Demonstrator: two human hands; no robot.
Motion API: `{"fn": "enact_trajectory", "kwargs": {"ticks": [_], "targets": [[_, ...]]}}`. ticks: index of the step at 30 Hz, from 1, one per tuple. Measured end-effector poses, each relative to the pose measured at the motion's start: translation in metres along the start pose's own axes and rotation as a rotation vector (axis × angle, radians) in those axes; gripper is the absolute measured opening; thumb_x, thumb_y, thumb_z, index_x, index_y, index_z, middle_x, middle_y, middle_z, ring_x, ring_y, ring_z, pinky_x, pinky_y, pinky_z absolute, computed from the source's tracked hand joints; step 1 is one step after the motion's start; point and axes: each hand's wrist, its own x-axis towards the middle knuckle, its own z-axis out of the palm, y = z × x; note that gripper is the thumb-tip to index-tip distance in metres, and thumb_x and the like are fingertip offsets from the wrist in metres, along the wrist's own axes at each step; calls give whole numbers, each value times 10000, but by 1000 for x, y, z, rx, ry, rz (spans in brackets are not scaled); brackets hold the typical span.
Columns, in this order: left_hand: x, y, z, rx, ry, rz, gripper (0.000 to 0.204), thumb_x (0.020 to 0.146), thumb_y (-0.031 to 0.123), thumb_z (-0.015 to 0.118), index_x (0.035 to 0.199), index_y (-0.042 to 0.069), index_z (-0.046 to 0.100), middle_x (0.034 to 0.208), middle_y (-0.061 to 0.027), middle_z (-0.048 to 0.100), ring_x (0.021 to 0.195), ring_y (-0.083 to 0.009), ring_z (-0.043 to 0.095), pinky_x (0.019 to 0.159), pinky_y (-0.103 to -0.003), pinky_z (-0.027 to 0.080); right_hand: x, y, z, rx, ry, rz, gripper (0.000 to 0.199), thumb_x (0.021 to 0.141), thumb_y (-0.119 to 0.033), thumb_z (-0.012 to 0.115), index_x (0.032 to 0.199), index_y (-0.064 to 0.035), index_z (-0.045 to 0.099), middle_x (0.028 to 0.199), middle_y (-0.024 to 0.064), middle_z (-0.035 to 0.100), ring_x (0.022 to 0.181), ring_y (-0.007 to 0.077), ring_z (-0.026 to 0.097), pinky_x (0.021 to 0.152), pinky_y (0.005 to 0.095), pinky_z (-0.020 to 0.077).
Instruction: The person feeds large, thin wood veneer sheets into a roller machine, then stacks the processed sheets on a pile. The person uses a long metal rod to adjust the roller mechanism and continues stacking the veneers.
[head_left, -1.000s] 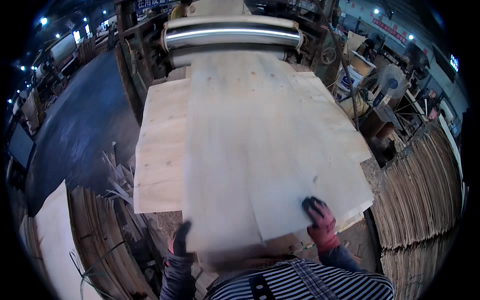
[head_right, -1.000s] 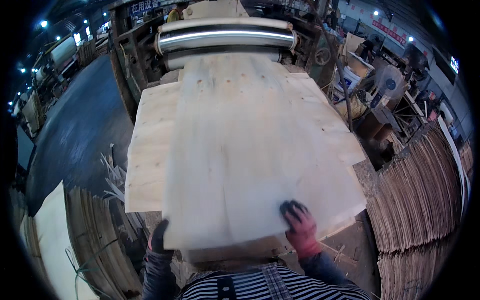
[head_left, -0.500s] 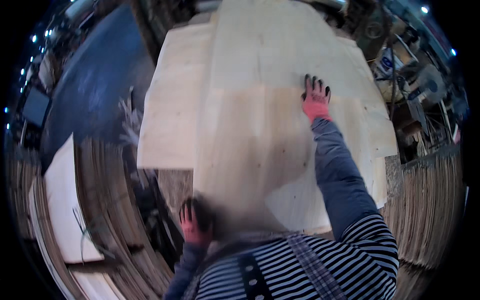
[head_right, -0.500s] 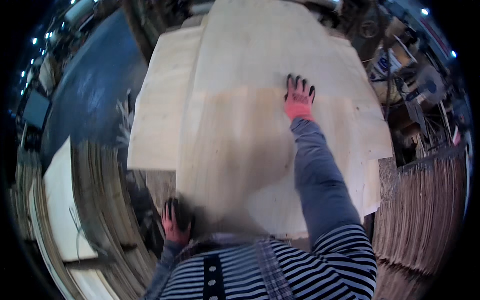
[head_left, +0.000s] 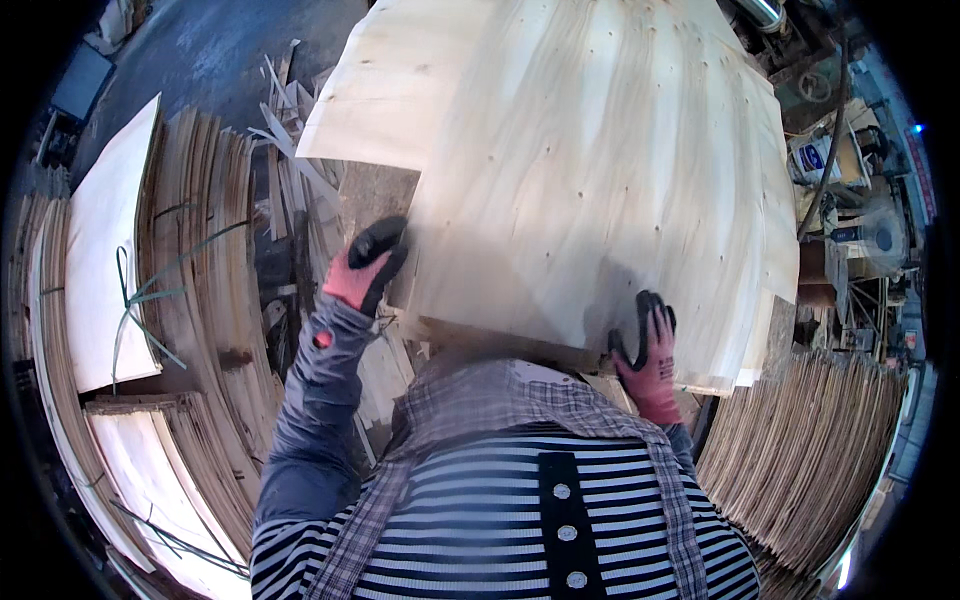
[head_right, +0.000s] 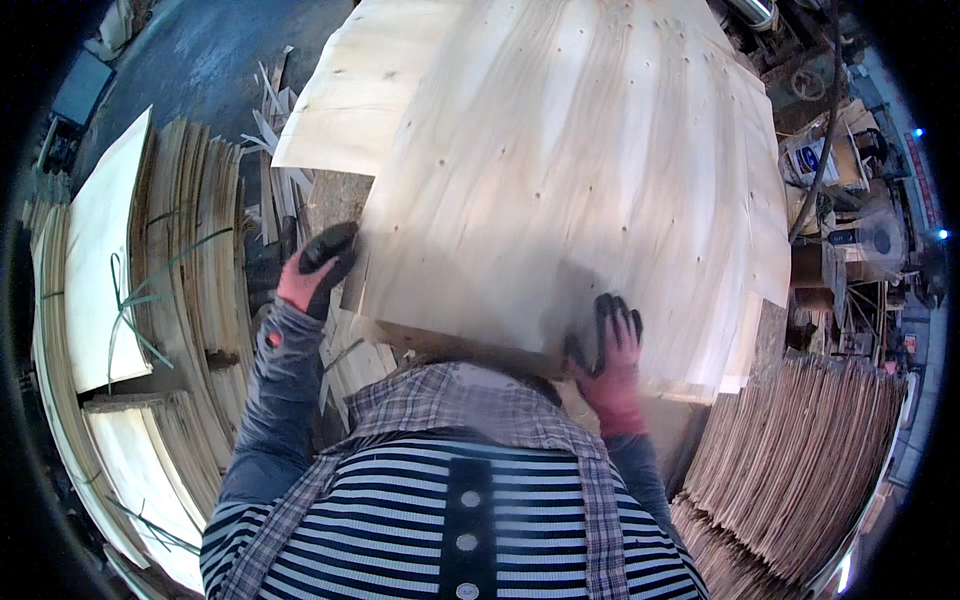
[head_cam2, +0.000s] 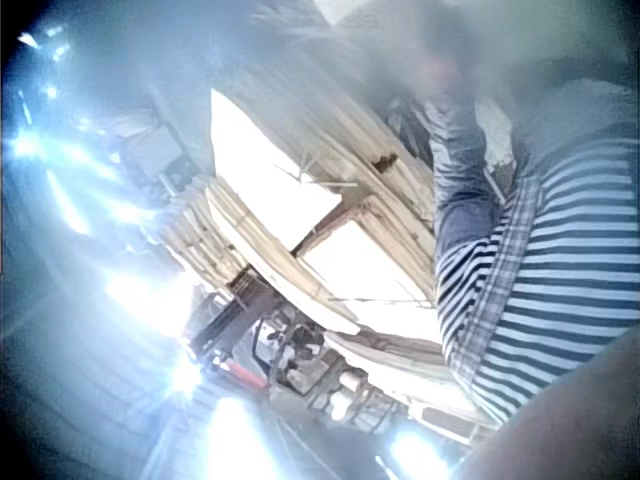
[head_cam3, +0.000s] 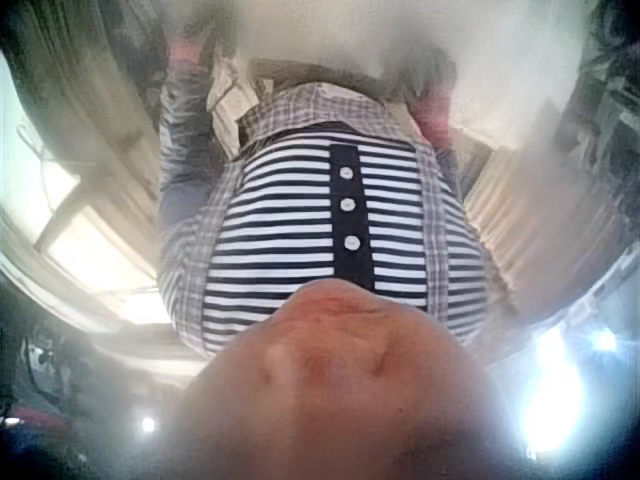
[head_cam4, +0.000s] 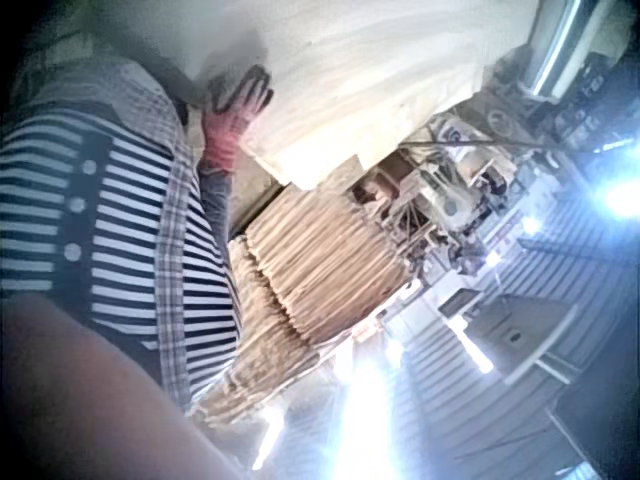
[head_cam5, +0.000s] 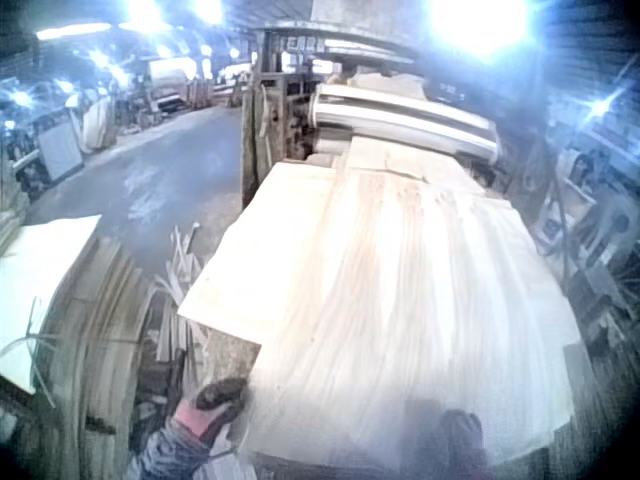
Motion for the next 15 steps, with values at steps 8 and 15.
{"fn": "enact_trajectory", "kwargs": {"ticks": [8, 15], "targets": [[8, 116, 36, 177, -213, 46, 254, 759, 41, 578, 1012, 29, 583, 1073, -92, 531, 944, -143, 519, 839, -235, 378, -20, -17, 11, -60, 190, -166, 711, 586, -260, 707, 1186, -63, 379, 1213, 213, 362, 1139, 409, 326, 942, 542, 240], [23, 108, 43, -182, -307, 385, 325, 822, 144, 508, 1097, -27, 486, 876, -51, 534, 621, -77, 467, 561, -188, 370, -37, -8, -53, 191, 374, 256, 468, 773, -250, 481, 1139, 40, 449, 1108, 230, 496, 1007, 344, 493, 845, 391, 391]]}}
